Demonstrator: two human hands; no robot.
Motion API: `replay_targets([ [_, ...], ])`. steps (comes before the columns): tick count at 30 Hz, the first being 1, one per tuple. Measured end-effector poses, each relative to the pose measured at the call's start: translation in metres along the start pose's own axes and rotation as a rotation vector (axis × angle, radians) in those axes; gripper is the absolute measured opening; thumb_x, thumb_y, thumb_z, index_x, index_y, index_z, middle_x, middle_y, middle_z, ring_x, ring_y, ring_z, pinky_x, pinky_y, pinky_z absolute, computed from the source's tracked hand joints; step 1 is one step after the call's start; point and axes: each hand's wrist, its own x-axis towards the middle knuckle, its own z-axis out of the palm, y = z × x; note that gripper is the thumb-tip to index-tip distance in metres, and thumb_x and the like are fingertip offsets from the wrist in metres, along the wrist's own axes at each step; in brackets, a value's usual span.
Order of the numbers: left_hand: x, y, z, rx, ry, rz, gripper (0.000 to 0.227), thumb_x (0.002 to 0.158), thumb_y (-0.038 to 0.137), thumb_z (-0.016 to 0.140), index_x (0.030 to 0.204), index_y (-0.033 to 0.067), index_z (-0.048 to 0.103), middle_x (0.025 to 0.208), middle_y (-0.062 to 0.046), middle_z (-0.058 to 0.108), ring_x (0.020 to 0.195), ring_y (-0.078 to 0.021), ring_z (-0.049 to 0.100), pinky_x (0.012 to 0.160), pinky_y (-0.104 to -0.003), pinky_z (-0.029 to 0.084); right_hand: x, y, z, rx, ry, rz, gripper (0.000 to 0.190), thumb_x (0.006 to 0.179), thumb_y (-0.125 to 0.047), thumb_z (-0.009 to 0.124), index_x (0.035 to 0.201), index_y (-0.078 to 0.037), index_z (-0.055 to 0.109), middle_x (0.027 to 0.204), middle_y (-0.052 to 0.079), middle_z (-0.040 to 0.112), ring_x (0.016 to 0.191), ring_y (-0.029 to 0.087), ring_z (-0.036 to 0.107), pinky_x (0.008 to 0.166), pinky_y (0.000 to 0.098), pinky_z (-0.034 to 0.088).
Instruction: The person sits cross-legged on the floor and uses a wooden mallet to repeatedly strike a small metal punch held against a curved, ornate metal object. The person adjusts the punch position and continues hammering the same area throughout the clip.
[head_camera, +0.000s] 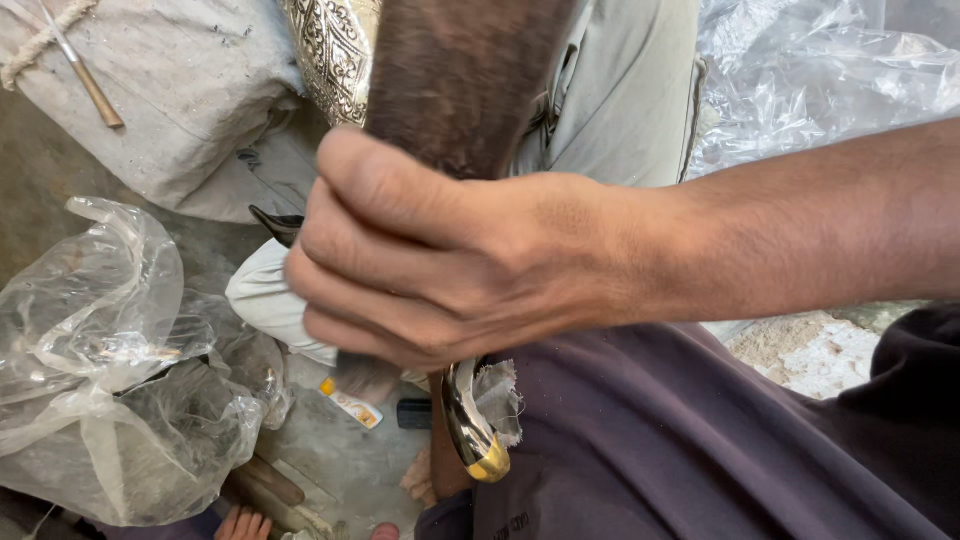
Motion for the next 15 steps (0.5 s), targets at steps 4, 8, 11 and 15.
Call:
replay_targets([
  [4, -0.001, 0.014, 0.013, -0.110, 0.089, -0.083, 0.027, 0.095, 0.005, 0.064, 0.122, 0.0032, 0.063, 0.118, -0.013, 0.067, 0.111, -0.0205, 0.069, 0.094, -0.035, 0.057, 0.010, 0.006, -0.004, -0.003, -0.011, -0.020, 0.024, 0.099, -0.025, 0.065, 0.084, -0.015, 0.049, 0.087, 0.000, 0.042, 0.077, 0.019, 0.048, 0.091, 0.0426, 0.047],
  [8, 0.032, 0.058, 0.004, -0.377, 0.270, -0.129, 0.026, 0.096, 0.004, 0.065, 0.122, 0.0036, 0.063, 0.117, -0.013, 0.068, 0.109, -0.0200, 0.070, 0.092, -0.034, 0.058, 0.013, 0.008, -0.002, -0.280, -0.028, -0.123, 0.032, 0.103, -0.028, 0.059, 0.080, -0.008, 0.050, 0.086, 0.000, 0.039, 0.081, 0.019, 0.050, 0.102, 0.0418, 0.049],
  [11, 0.048, 0.126, -0.005, -0.635, 0.370, -0.120, 0.026, 0.096, 0.003, 0.065, 0.122, 0.0038, 0.062, 0.117, -0.013, 0.068, 0.108, -0.0197, 0.071, 0.090, -0.034, 0.059, 0.004, 0.000, 0.000, -0.025, -0.026, -0.003, 0.016, 0.104, -0.023, 0.059, 0.092, -0.015, 0.052, 0.096, 0.000, 0.043, 0.086, 0.019, 0.049, 0.094, 0.0394, 0.044],
  [15, 0.083, 0.222, -0.042, -1.003, 0.429, 0.004, 0.025, 0.097, 0.002, 0.066, 0.122, 0.0042, 0.062, 0.116, -0.013, 0.068, 0.107, -0.0192, 0.072, 0.089, -0.033, 0.060, 0.006, 0.003, -0.003, -0.419, -0.032, -0.099, 0.020, 0.102, -0.020, 0.056, 0.089, -0.005, 0.055, 0.099, 0.006, 0.048, 0.099, 0.022, 0.054, 0.104, 0.0380, 0.042],
])
